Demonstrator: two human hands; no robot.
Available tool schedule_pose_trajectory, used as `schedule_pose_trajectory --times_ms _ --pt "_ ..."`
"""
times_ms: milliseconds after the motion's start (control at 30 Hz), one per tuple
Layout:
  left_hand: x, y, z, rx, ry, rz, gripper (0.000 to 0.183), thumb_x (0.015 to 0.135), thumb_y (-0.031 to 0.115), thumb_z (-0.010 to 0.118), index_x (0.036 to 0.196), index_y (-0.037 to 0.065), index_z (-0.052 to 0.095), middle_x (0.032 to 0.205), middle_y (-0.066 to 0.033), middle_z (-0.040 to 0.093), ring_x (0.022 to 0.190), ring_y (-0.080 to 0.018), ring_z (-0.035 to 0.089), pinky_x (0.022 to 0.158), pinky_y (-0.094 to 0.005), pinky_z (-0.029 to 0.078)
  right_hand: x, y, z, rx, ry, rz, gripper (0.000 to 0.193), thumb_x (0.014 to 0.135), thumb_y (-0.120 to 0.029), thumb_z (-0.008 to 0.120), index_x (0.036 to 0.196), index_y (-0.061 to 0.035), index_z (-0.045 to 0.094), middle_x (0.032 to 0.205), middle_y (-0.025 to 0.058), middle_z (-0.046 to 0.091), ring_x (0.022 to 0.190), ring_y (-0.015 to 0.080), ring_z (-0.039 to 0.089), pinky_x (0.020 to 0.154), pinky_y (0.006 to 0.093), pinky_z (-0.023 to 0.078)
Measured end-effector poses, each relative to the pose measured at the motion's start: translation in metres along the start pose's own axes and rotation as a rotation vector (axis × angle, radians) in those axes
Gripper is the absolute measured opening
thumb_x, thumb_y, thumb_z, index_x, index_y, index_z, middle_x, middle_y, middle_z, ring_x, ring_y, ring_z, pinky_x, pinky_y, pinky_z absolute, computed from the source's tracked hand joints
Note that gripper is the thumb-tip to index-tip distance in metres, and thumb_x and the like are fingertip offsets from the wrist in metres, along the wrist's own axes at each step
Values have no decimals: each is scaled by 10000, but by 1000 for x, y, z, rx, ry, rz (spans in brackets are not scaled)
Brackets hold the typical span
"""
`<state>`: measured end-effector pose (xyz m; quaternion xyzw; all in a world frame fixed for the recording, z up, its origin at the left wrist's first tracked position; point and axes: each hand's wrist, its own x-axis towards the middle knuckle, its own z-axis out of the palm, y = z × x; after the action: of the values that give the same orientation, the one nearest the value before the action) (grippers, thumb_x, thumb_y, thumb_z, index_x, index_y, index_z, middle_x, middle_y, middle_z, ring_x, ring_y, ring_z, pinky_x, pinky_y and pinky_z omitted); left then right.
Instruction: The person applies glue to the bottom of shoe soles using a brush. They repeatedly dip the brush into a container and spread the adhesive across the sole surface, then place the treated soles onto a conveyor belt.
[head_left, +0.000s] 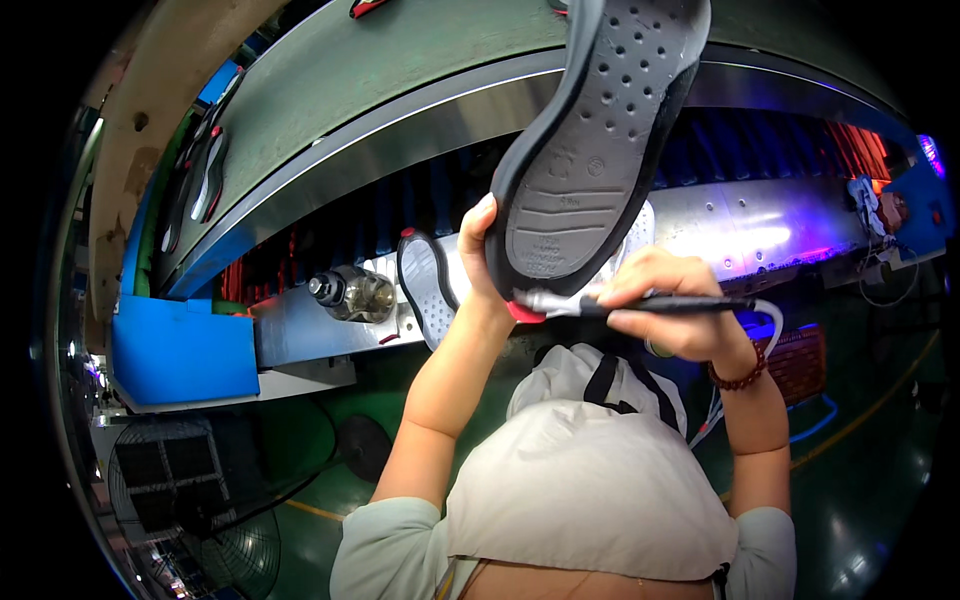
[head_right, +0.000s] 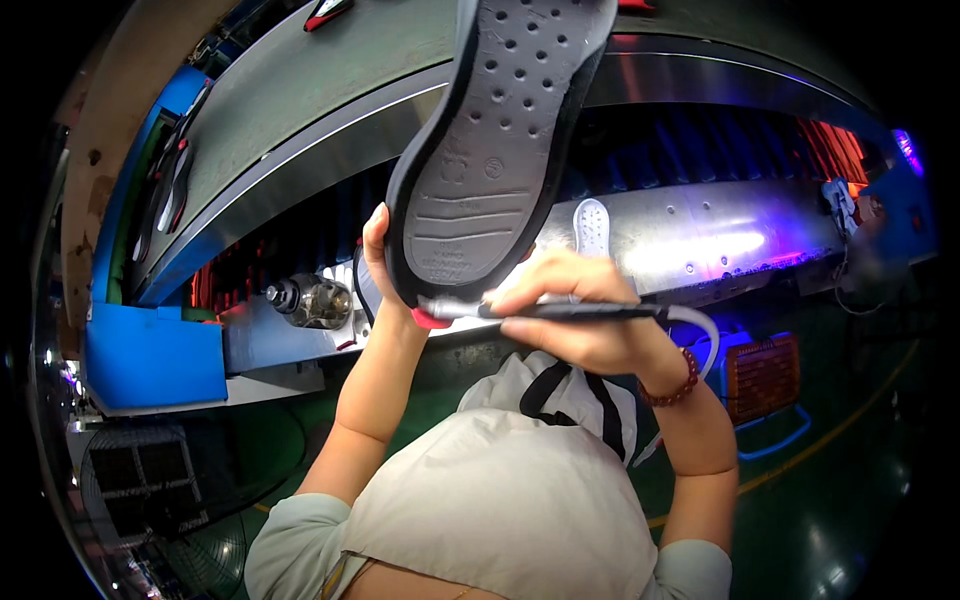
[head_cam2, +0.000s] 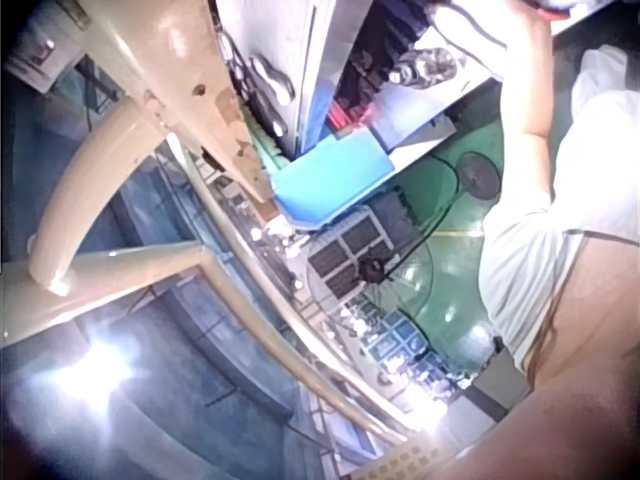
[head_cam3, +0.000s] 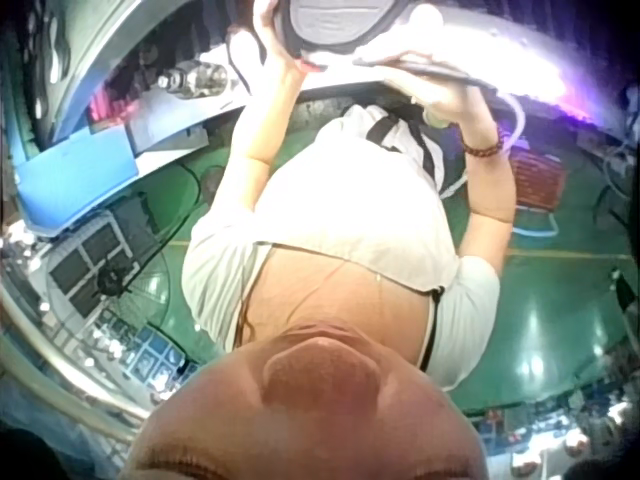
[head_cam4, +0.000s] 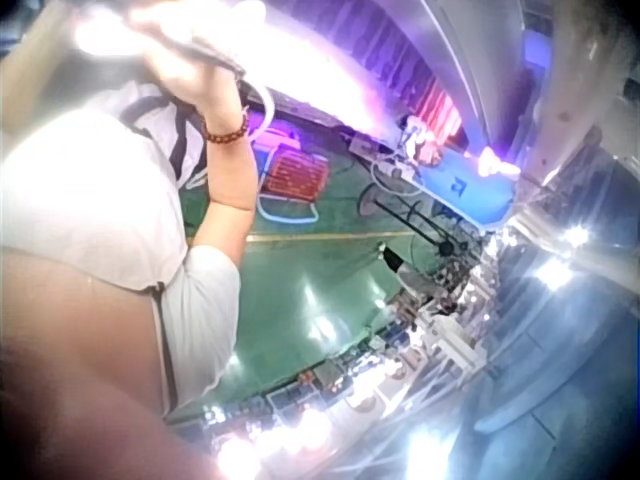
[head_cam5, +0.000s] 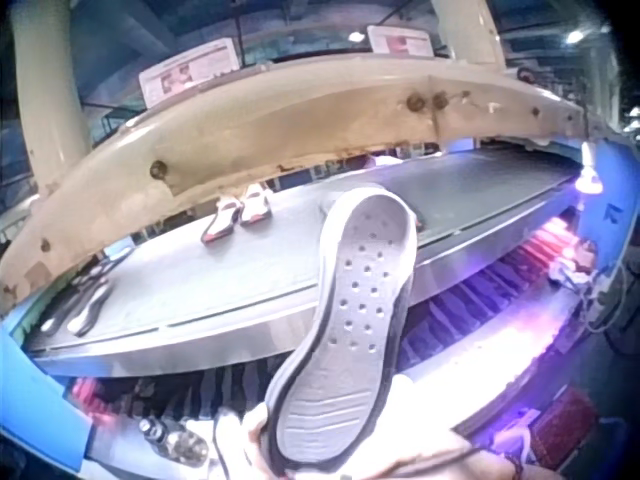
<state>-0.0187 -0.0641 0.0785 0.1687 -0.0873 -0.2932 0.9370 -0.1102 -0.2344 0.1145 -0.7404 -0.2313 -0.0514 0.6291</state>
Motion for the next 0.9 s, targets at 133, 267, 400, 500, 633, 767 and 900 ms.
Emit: schedule_pose_trajectory --times_ms 133,267,400,500,633,767,900 --pt "0 3 10 40 77 -120 398 726 250 468 1022 -16 485 965 -158 550 823 -250 558 749 -347 448 -3 -8 -5 26 -166 -48 180 625 8 637 798 -37 621 819 75 614 738 173 554 680 258 433" --pt "1 6 23 121 158 -381 419 741 264 469 1043 -26 472 956 -152 555 831 -244 558 750 -336 449 0 -3 -20 -64 -210 4 137 665 5 609 801 -13 602 836 108 613 793 205 589 691 266 457" --pt "-5 9 28 127 293 -668 426 732 285 499 1039 -10 482 974 -154 545 831 -247 559 743 -369 455 -3 -13 -32 -53 -429 -3 115 677 -8 601 790 1 587 828 122 609 818 219 590 705 276 468" --pt "-5 10 37 153 340 -711 410 727 262 522 1038 -2 485 968 -153 545 826 -240 561 740 -357 459 -5 -3 -36 -77 -333 -26 132 665 0 614 795 9 592 832 135 609 788 228 600 692 286 478" --pt "-12 16 24 327 392 -729 382 710 203 568 1046 36 491 969 -143 545 813 -221 564 720 -339 467 -15 -6 -39 -139 -505 24 96 684 -19 594 778 -6 581 838 136 603 810 247 587 707 293 470" --pt "-18 20 37 251 476 -772 403 718 212 558 1071 39 472 984 -142 536 830 -221 558 736 -334 459 -16 -6 -44 -110 -344 44 143 672 8 596 814 -11 594 872 118 603 834 232 583 736 291 466" --pt "-20 19 39 495 356 -725 465 650 266 584 1046 38 501 970 -136 547 829 -247 538 753 -351 432 -25 -4 -45 -182 -459 43 131 679 -8 596 809 -23 592 872 123 603 817 246 587 700 286 475"
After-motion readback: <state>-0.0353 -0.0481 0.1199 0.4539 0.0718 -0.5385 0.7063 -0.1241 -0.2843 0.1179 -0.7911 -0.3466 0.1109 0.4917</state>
